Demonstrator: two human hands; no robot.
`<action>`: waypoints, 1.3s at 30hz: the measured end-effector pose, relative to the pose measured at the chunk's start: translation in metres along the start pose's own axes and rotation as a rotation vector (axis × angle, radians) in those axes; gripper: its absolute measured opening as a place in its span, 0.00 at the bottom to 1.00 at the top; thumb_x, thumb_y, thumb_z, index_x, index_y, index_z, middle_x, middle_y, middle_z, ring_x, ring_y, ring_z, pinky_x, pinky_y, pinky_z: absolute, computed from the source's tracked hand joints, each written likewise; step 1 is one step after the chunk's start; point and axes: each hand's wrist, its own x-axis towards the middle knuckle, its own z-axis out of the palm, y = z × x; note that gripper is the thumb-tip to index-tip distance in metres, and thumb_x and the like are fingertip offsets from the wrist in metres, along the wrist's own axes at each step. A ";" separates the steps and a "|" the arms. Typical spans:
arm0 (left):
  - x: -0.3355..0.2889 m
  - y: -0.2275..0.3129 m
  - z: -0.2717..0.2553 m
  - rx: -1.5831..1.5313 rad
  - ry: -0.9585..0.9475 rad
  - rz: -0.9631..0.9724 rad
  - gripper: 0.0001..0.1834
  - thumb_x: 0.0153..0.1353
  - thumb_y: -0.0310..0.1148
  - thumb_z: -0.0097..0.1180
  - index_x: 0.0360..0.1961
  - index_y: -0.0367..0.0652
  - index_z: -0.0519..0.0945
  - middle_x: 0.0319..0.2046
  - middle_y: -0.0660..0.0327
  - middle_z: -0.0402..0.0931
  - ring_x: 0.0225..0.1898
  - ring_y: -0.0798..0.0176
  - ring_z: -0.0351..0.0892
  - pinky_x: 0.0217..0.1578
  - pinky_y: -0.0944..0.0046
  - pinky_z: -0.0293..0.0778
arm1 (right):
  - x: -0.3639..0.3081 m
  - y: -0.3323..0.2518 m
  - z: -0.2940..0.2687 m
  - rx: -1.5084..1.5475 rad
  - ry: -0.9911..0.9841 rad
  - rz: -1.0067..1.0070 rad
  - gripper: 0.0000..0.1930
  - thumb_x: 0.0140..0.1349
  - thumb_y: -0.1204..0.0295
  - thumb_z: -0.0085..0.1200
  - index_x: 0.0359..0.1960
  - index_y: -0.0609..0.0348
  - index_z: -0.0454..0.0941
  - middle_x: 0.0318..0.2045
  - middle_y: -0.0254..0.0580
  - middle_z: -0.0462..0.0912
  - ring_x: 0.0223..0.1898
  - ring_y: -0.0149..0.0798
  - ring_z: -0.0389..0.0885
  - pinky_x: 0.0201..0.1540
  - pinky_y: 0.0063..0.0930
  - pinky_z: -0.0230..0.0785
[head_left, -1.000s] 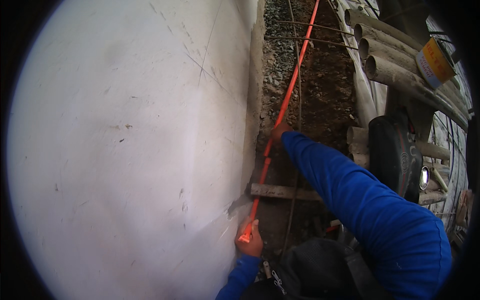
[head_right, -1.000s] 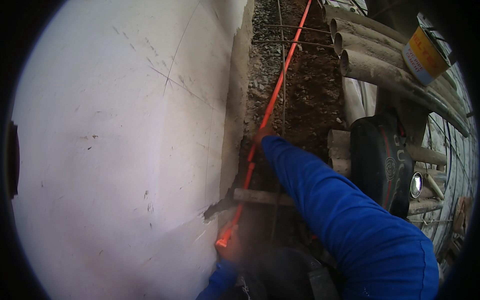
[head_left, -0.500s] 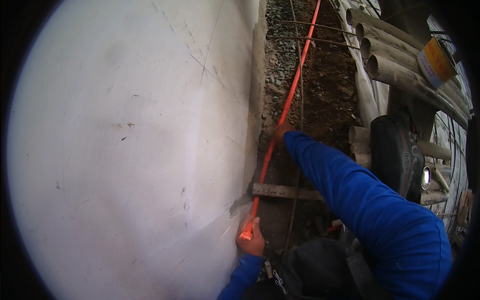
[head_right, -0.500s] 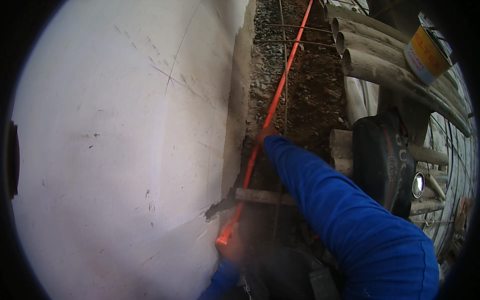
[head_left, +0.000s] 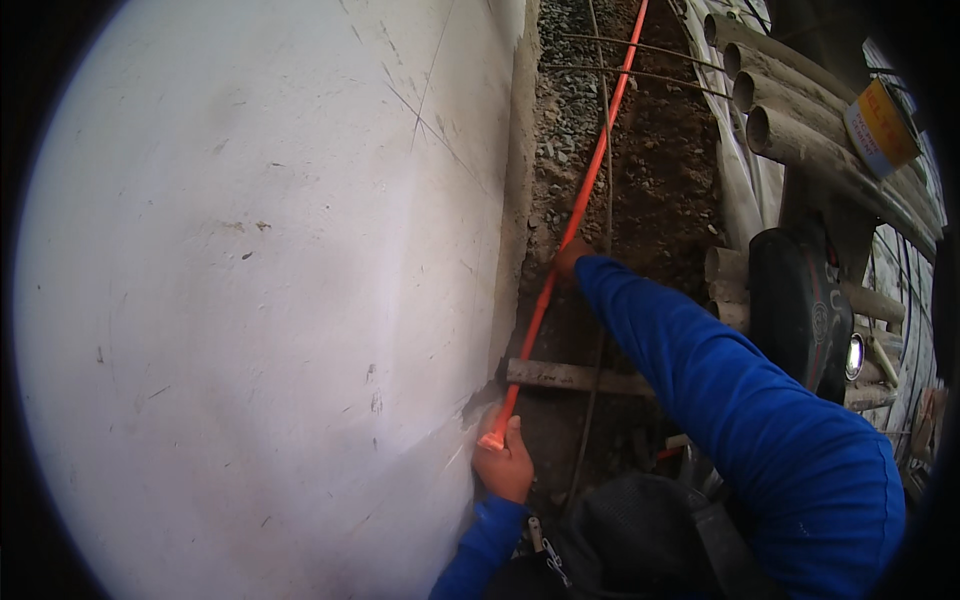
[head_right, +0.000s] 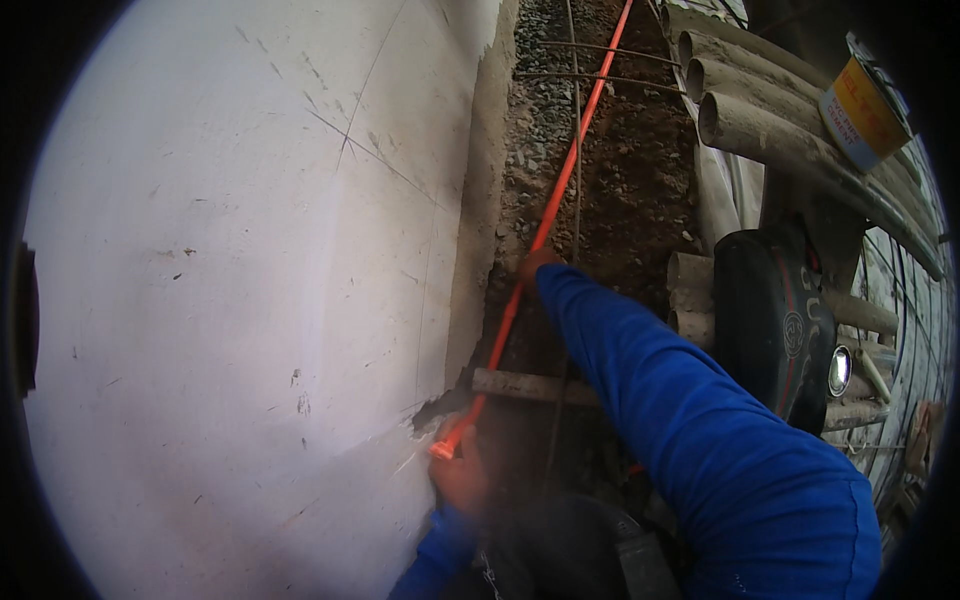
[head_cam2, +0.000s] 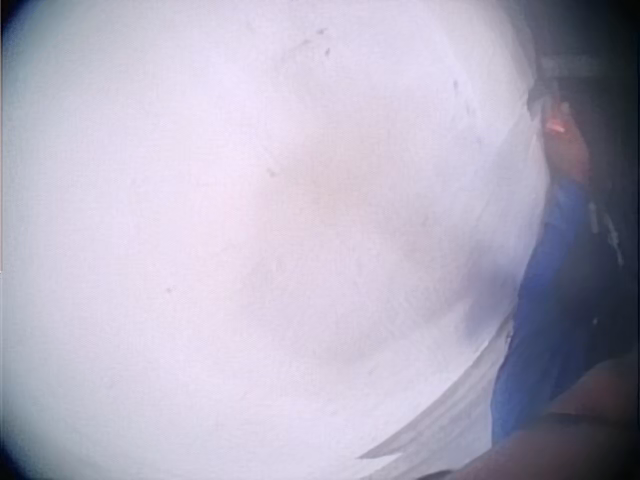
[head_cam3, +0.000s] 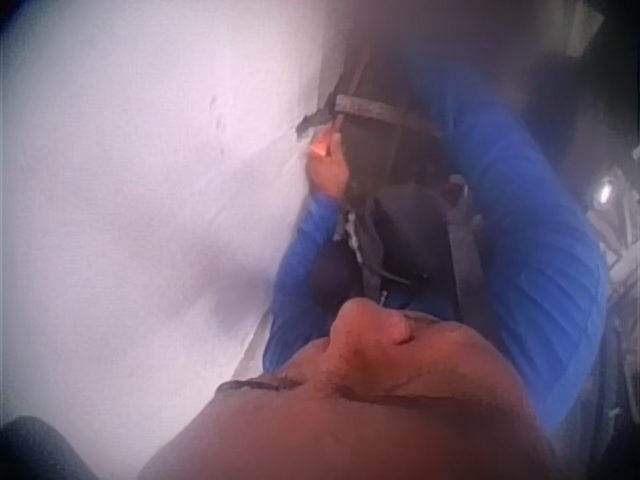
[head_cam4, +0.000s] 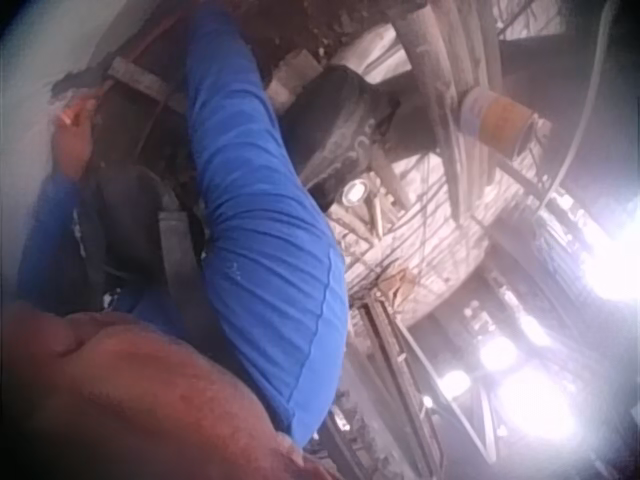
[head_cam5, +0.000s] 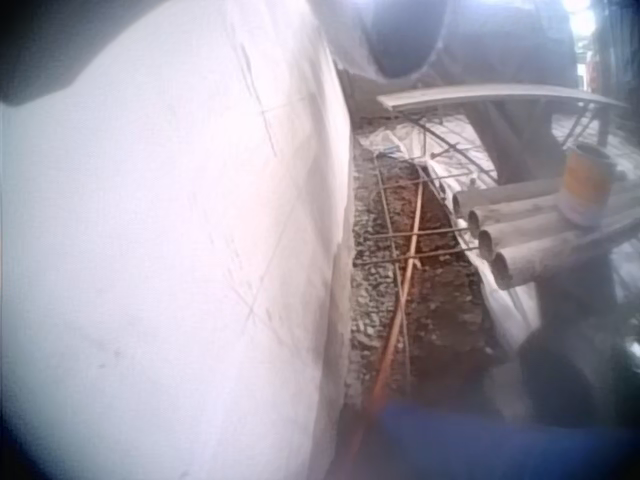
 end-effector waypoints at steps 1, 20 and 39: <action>0.000 -0.002 0.001 0.022 0.003 0.003 0.23 0.72 0.40 0.59 0.56 0.29 0.80 0.51 0.40 0.83 0.52 0.40 0.85 0.53 0.53 0.78 | 0.000 0.000 0.000 -0.109 -0.016 -0.054 0.17 0.65 0.62 0.61 0.52 0.55 0.87 0.51 0.51 0.87 0.51 0.49 0.88 0.55 0.40 0.81; -0.004 0.004 -0.002 0.258 0.030 -0.002 0.29 0.74 0.44 0.52 0.68 0.33 0.72 0.56 0.40 0.80 0.55 0.38 0.82 0.55 0.49 0.77 | -0.165 -0.143 0.067 0.762 0.211 0.275 0.23 0.69 0.57 0.51 0.57 0.59 0.83 0.54 0.54 0.85 0.54 0.59 0.85 0.61 0.46 0.76; -0.027 -0.019 0.051 0.314 0.281 -0.122 0.24 0.77 0.43 0.48 0.54 0.27 0.78 0.40 0.39 0.85 0.42 0.39 0.86 0.47 0.49 0.79 | -0.037 -0.141 0.138 0.686 0.102 0.088 0.18 0.67 0.58 0.56 0.51 0.53 0.88 0.50 0.50 0.88 0.50 0.50 0.88 0.53 0.43 0.80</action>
